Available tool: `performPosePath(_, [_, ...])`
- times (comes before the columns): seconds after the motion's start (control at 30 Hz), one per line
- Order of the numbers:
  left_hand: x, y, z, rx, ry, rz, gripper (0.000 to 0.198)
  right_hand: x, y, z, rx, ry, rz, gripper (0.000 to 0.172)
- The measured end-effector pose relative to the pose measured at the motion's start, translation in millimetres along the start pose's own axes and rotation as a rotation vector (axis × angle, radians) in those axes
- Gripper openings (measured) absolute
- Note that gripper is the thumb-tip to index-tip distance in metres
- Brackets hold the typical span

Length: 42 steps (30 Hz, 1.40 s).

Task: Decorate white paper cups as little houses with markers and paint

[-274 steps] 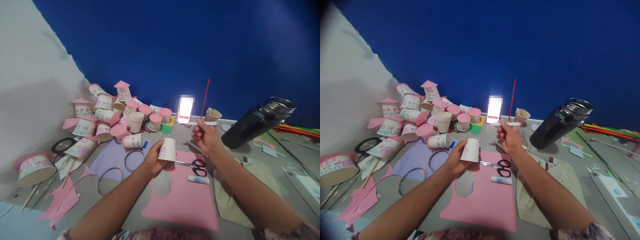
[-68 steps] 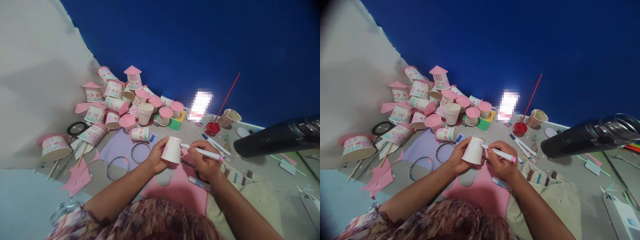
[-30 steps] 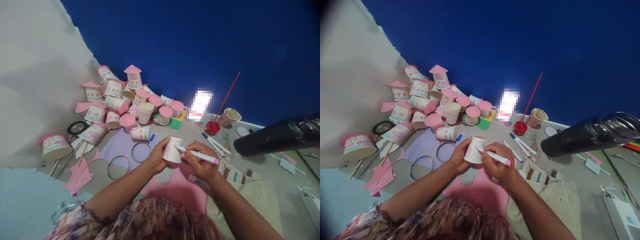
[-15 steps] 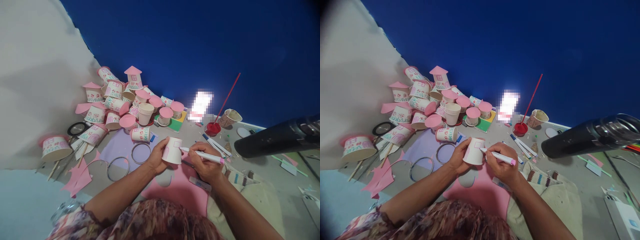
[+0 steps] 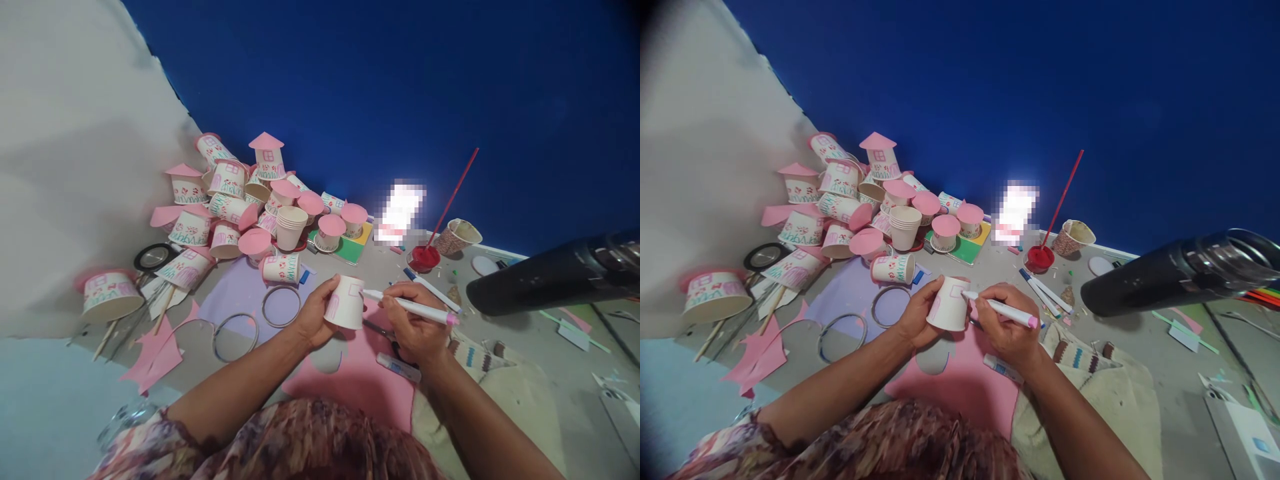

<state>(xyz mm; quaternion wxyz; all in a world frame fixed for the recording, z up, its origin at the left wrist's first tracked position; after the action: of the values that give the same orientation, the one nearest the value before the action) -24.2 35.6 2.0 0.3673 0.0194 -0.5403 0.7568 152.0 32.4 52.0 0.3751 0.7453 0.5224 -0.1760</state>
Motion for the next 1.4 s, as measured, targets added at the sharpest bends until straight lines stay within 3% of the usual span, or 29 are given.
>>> performPosePath(0.17, [-2.0,-3.2,0.3,0.013,-0.028,-0.008,0.032,-5.6,-2.1,-3.7,-0.045,0.082,0.033,0.013])
performPosePath(0.4, [-3.1,-5.1,-0.5,0.016,-0.07,-0.031,0.028,-7.0,-2.6,-3.3,-0.087,0.084,0.088,0.013])
performPosePath(0.9, [0.0,-3.6,3.0,0.01,-0.009,-0.012,0.031,-2.9,0.5,-2.8,0.007,0.001,0.049,0.016])
performPosePath(1.4, [-2.5,-5.3,2.6,-0.005,-0.041,-0.035,0.029,-4.1,-0.8,-4.0,-0.055,0.051,0.076,0.017])
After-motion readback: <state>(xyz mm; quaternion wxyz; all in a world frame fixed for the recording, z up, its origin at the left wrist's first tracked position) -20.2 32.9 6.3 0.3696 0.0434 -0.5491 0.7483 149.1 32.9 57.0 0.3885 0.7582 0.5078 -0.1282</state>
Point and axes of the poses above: each hand's wrist, its own z-axis away from the middle knuckle, its own y-axis out of the back of the hand, x = y × z, the point moved 1 cm from there along -z, towards the middle knuckle, and after that the axes turned 2 degrees about -x, right-handed, at the moved point
